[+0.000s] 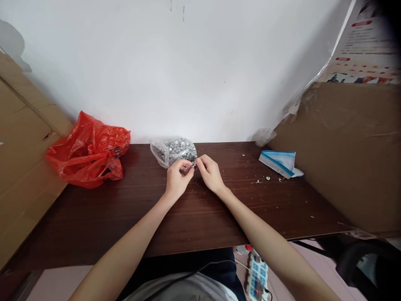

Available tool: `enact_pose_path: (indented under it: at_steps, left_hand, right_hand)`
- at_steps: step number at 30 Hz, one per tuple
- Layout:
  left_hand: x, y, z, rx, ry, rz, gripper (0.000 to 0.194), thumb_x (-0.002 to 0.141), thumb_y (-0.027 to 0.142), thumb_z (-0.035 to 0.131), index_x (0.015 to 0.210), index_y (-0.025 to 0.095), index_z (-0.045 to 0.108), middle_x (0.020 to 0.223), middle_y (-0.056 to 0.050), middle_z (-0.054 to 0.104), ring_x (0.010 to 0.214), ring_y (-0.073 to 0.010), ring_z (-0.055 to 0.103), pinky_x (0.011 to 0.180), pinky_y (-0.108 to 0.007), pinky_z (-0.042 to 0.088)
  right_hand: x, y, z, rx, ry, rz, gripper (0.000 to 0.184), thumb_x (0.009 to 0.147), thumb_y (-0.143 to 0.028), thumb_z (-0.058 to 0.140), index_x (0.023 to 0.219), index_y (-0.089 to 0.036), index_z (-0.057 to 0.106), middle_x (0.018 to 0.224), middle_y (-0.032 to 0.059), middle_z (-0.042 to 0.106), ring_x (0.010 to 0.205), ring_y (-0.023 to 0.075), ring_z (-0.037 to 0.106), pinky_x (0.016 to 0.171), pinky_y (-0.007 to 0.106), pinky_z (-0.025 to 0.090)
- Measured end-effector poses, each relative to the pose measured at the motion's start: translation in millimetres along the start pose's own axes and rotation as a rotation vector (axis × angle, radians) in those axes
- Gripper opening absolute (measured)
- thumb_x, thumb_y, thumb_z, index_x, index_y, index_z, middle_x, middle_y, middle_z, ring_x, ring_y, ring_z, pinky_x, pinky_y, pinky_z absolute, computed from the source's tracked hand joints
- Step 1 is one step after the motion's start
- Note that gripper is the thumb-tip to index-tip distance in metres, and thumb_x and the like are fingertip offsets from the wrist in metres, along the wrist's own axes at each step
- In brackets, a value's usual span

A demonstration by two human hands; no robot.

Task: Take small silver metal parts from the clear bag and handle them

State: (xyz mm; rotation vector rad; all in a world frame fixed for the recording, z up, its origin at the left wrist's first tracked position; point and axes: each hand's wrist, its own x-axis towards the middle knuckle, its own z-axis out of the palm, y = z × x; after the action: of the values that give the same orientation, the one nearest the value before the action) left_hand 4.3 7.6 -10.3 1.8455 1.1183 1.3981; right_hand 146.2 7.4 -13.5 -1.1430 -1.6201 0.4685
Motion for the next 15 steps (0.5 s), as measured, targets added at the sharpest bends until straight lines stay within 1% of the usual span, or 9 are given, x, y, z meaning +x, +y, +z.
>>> enact_pose_path:
  at_steps: [2,6,8,12,15]
  left_hand:
    - [0.4,-1.6,1.8,-0.065,0.008,-0.064,0.01,0.074,0.017,0.065,0.084,0.017,0.063,0.082,-0.003,0.066,0.064,-0.0113,0.057,0.052,-0.021,0.045]
    - [0.7,-3.8,3.1,-0.154,0.017,-0.083,0.01,0.074,0.019,0.064,0.084,0.017,0.062,0.082,-0.004,0.064,0.068,-0.0122,0.059,0.052,-0.02,0.047]
    - [0.9,-4.9,3.2,-0.184,0.031,-0.081,0.011,0.075,0.019,0.064,0.086,0.017,0.062,0.084,-0.004,0.063,0.071,-0.0123,0.06,0.054,-0.02,0.049]
    - [2.3,-6.9,3.0,-0.248,0.078,-0.129,0.019,0.072,0.016,0.064,0.091,0.017,0.061,0.087,-0.004,0.061,0.074,-0.0123,0.061,0.059,-0.021,0.053]
    - [3.5,-7.4,3.0,-0.294,0.067,-0.161,0.02,0.072,0.015,0.063,0.092,0.016,0.06,0.087,-0.004,0.06,0.075,-0.0125,0.062,0.063,-0.024,0.055]
  right_hand:
    - [0.7,-2.3,-3.7,-0.05,-0.024,-0.044,0.031,0.094,-0.041,0.041,0.074,-0.02,0.053,0.074,0.0028,0.056,0.069,0.0166,0.052,0.067,0.029,0.041]
    - [2.0,-0.9,-5.2,0.117,-0.16,0.061,0.03,0.094,-0.044,0.042,0.082,-0.02,0.055,0.068,0.0005,0.058,0.062,0.0152,0.053,0.062,0.027,0.042]
    - [1.8,-0.2,-4.7,0.138,-0.205,0.072,0.029,0.094,-0.043,0.043,0.085,-0.019,0.055,0.067,-0.0005,0.058,0.061,0.0145,0.053,0.062,0.026,0.041]
    - [-0.2,-2.1,-4.1,-0.006,-0.22,-0.025,0.03,0.094,-0.041,0.043,0.078,-0.019,0.054,0.07,0.0004,0.057,0.065,0.0148,0.051,0.063,0.026,0.039]
    - [-1.9,-2.5,-3.1,-0.074,-0.221,-0.075,0.034,0.096,-0.041,0.038,0.073,-0.02,0.052,0.069,0.001,0.055,0.065,0.0155,0.05,0.063,0.027,0.037]
